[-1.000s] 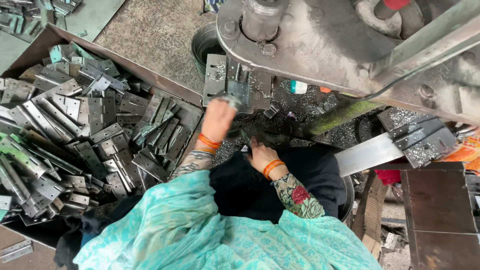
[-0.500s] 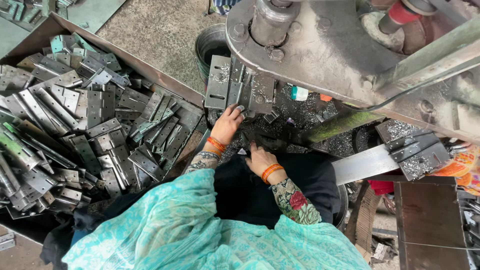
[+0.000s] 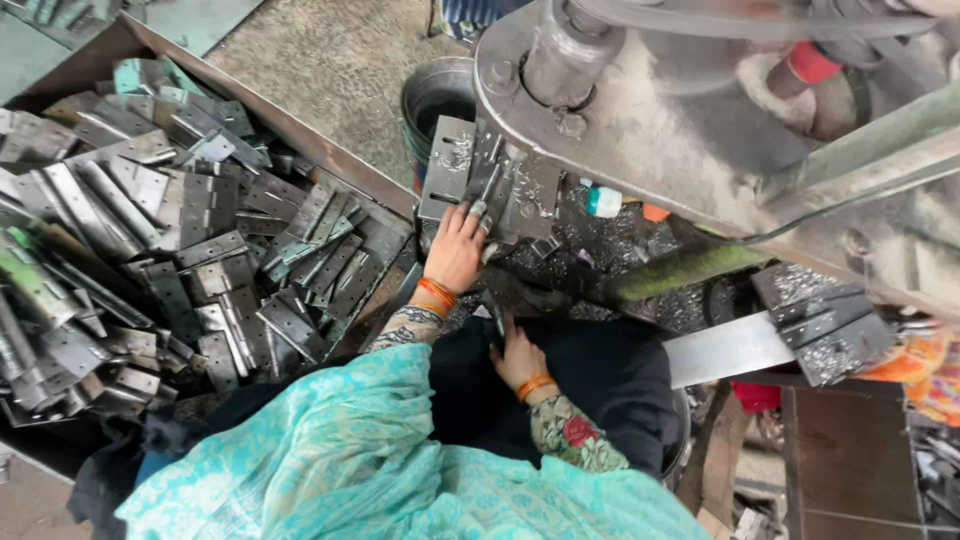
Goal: The person operates a metalworking machine, likely a press, by repeatedly placing metal brackets into the mechanism and activating the cycle. They handle the metal pieces one at a time, positioning them for processing and removing them after the operation.
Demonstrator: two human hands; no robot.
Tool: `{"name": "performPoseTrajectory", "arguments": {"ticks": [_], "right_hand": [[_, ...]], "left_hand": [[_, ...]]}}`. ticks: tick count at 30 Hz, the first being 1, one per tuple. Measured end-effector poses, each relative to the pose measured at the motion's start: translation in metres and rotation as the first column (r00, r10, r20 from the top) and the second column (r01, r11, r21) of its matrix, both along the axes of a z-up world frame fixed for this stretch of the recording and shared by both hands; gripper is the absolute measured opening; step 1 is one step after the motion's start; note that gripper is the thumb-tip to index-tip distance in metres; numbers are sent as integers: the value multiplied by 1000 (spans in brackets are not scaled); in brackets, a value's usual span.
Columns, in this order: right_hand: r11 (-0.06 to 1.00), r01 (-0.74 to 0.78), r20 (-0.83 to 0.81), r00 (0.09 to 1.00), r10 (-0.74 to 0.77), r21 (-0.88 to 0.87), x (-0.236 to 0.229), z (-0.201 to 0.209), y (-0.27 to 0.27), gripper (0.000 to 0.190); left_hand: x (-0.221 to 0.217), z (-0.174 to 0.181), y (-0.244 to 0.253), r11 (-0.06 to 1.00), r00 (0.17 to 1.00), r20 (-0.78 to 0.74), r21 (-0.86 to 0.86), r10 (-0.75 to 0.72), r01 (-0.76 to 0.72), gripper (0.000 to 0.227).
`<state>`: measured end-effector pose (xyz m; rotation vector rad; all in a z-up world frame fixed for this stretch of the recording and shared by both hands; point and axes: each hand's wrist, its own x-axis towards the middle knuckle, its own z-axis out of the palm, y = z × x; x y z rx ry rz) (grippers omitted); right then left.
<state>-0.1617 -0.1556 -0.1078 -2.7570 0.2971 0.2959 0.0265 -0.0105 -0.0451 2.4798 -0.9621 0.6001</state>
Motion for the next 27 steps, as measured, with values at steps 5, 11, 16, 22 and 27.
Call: {"name": "performPoseTrajectory", "arguments": {"ticks": [5, 11, 16, 22, 27], "right_hand": [[994, -73, -107, 992, 64, -83, 40, 48, -14, 81], [979, -145, -164, 979, 120, -145, 58, 61, -15, 71], [999, -28, -16, 1000, 27, -35, 5, 9, -7, 79], [1000, -18, -67, 998, 16, -21, 2, -1, -8, 85], [991, -106, -174, 981, 90, -82, 37, 45, -18, 85]], "left_hand": [[5, -16, -14, 968, 974, 30, 106, 223, -225, 28], [32, -16, -30, 932, 953, 20, 203, 302, -300, 28], [35, -9, -36, 916, 949, -116, 319, 294, -245, 26], [29, -24, -28, 926, 954, 22, 238, 298, -294, 30], [47, -39, -40, 960, 970, -40, 156, 241, -232, 31]]}}
